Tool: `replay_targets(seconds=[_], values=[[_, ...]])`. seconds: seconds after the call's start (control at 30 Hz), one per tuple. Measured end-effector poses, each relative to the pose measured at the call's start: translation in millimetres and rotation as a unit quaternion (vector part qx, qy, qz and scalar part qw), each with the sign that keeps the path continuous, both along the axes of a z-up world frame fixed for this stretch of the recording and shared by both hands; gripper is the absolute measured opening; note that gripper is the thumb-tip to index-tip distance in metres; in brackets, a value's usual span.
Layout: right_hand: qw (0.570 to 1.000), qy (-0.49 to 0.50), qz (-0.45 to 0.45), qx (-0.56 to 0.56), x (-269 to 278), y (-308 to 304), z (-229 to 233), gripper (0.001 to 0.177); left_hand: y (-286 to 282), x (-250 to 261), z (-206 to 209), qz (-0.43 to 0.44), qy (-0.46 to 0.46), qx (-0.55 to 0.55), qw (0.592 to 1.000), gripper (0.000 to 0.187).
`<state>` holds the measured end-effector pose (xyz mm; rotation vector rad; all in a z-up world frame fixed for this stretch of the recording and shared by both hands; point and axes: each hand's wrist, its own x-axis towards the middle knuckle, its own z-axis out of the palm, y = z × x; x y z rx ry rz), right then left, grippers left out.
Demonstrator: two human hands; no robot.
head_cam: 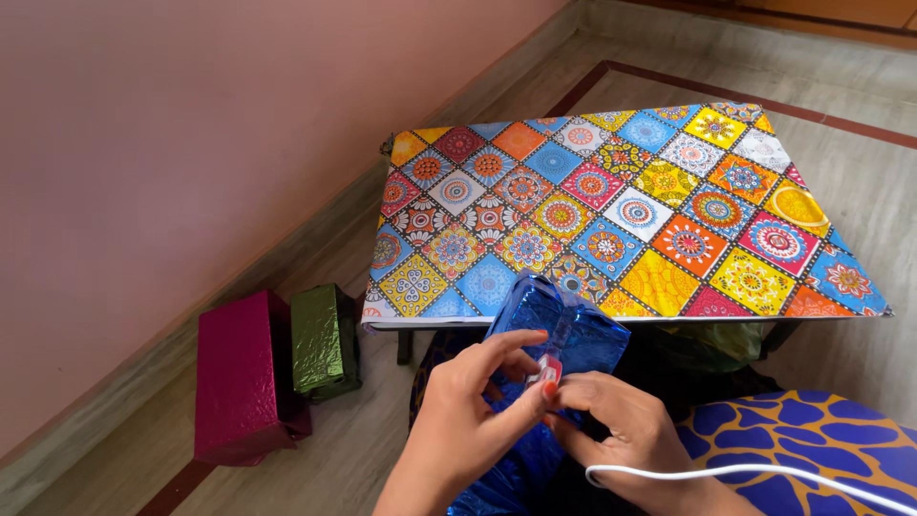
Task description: The person wraps a rectangular box with blue metallic wrapping paper on a small table. They fold the paper around the box, smooth the edges, and secure the package with clear tape.
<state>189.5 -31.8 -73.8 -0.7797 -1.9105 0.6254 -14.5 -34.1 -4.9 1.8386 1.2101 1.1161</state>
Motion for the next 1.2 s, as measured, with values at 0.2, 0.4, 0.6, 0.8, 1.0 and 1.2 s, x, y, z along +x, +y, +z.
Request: replay_targets(seconds=[0.2,0.4,0.6,0.8,1.0,1.2], values=[[0.999,-0.017,-0.040,0.000,1,-5,-10,0.027,4,-1,5,-0.040,0.013,-0.068,0.997,0.061],[0.983,0.149,-0.003,-0.110,2,0,-35,0.043,9,4,-2,-0.044,-0.071,-0.084,0.993,0.036],[0.990,0.101,-0.025,-0.095,7,-1,-38,0.039,14,2,-7,-0.051,0.042,-0.002,0.998,0.032],[0.999,0.034,-0.025,-0.022,8,0,-6,0.030,17,10,1,-0.033,0.067,-0.003,0.997,0.024],[0.989,-0.032,-0.030,0.141,67,13,8,0.032,25,13,-4,-0.039,0.109,0.037,0.993,0.031],[0.927,0.082,-0.362,-0.046,224,25,-47,0.025,33,12,-6,-0.057,0.170,0.010,0.984,0.024]])
